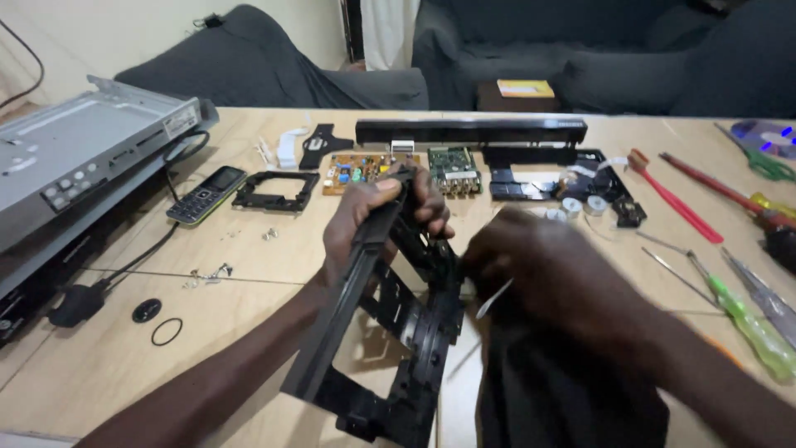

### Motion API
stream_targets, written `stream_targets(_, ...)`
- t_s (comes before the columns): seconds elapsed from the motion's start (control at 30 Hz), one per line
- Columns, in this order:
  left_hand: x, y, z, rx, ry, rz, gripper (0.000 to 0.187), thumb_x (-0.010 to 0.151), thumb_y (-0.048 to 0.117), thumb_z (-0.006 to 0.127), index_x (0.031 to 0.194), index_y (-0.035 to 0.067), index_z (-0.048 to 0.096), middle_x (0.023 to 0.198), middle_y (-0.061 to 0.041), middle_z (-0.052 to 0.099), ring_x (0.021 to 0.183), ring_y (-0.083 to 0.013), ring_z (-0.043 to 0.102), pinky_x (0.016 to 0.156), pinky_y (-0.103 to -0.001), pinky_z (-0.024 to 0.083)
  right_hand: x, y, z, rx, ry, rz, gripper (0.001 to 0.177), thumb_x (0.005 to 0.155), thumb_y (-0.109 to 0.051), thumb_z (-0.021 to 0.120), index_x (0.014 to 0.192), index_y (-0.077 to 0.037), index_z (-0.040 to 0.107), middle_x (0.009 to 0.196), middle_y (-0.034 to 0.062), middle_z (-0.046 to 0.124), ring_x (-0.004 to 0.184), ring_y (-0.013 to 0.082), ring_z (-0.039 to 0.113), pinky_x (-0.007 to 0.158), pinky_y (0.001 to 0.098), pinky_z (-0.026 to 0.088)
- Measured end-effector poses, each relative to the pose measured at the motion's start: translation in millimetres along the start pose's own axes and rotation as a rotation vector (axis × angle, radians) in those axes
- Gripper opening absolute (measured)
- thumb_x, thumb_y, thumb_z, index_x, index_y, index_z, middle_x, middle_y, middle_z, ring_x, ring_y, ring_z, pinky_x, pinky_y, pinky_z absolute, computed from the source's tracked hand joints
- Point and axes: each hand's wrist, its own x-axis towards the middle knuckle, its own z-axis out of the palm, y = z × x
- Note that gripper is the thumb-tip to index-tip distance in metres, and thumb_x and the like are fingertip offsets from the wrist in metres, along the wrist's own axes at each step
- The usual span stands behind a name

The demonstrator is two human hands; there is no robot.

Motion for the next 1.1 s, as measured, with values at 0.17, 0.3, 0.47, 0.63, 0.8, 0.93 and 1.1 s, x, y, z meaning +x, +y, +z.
stream_targets(0.17, 2, 0, -2, -0.012, 0.008, 0.000, 0.024, 0.097, 0.029, 0.048, 0.100, 0.005, 0.050, 0.089, -0.008, 0.045, 0.086, -0.0226, 0.050, 0.089, -0.041, 0.043, -1, -3, -17, 0.147, 0.028, -0.127, 0.012, 0.088, -0.023, 0.073, 0.098, -0.016, 0.075, 0.090, -0.0020, 0.081, 0.079, 0.0126, 0.076, 0.068, 0.0290, 0.055)
stream_targets(0.3, -1, 1, 5, 0.005, 0.026, 0.008, 0.025, 0.099, 0.030, 0.046, 0.100, 0.005, 0.050, 0.089, -0.008, 0.046, 0.086, -0.0207, 0.052, 0.089, -0.040, 0.045, -2, -7, 4, 0.143, -0.216, -0.166, 0.022, 0.086, -0.010, 0.070, 0.101, -0.024, 0.076, 0.099, 0.0016, 0.073, 0.087, 0.0209, 0.074, 0.075, 0.0325, 0.056)
stream_targets(0.47, -5, -1, 7, -0.035, 0.022, 0.003, 0.024, 0.099, 0.028, 0.047, 0.102, 0.004, 0.050, 0.091, -0.008, 0.046, 0.087, -0.0207, 0.052, 0.089, -0.037, 0.044, -8, -27, -1, 0.037, -0.214, -0.202, 0.027, 0.090, -0.012, 0.064, 0.115, -0.020, 0.074, 0.105, 0.0062, 0.067, 0.075, 0.0247, 0.078, 0.064, 0.0390, 0.056)
stream_targets(0.63, 0, -2, -6, -0.060, 0.003, 0.000, 0.023, 0.099, 0.027, 0.048, 0.102, 0.004, 0.051, 0.090, -0.009, 0.047, 0.086, -0.0226, 0.053, 0.088, -0.038, 0.045, -5, -28, -3, -0.036, -0.314, -0.091, 0.040, 0.069, -0.030, 0.088, 0.104, -0.027, 0.071, 0.105, -0.0018, 0.069, 0.074, 0.0233, 0.079, 0.061, 0.0419, 0.056)
stream_targets(0.8, 3, -2, -7, 0.057, -0.044, 0.011, 0.029, 0.098, 0.032, 0.053, 0.101, 0.003, 0.052, 0.086, -0.009, 0.048, 0.084, -0.0246, 0.055, 0.088, -0.044, 0.050, -13, -30, -8, 0.259, -0.218, -0.207, 0.028, 0.082, 0.000, 0.064, 0.103, -0.017, 0.073, 0.103, 0.0023, 0.073, 0.087, 0.0208, 0.080, 0.073, 0.0311, 0.057)
stream_targets(0.93, -4, 2, 9, -0.007, 0.052, -0.012, 0.024, 0.098, 0.027, 0.049, 0.102, 0.003, 0.052, 0.088, -0.010, 0.047, 0.085, -0.0232, 0.055, 0.090, -0.041, 0.048, -3, 10, -3, 0.232, -0.182, -0.200, 0.045, 0.062, -0.001, 0.060, 0.101, -0.018, 0.076, 0.098, -0.0004, 0.075, 0.083, 0.0128, 0.078, 0.070, 0.0264, 0.059)
stream_targets(1.1, -1, 6, 6, 0.078, -0.006, 0.007, 0.024, 0.097, 0.029, 0.047, 0.100, 0.005, 0.050, 0.088, -0.008, 0.045, 0.085, -0.0225, 0.053, 0.089, -0.043, 0.046, -1, 29, -27, 0.023, 0.080, -0.082, 0.050, 0.067, 0.016, 0.064, 0.104, -0.016, 0.074, 0.100, 0.0008, 0.079, 0.092, 0.0162, 0.075, 0.077, 0.0279, 0.057)
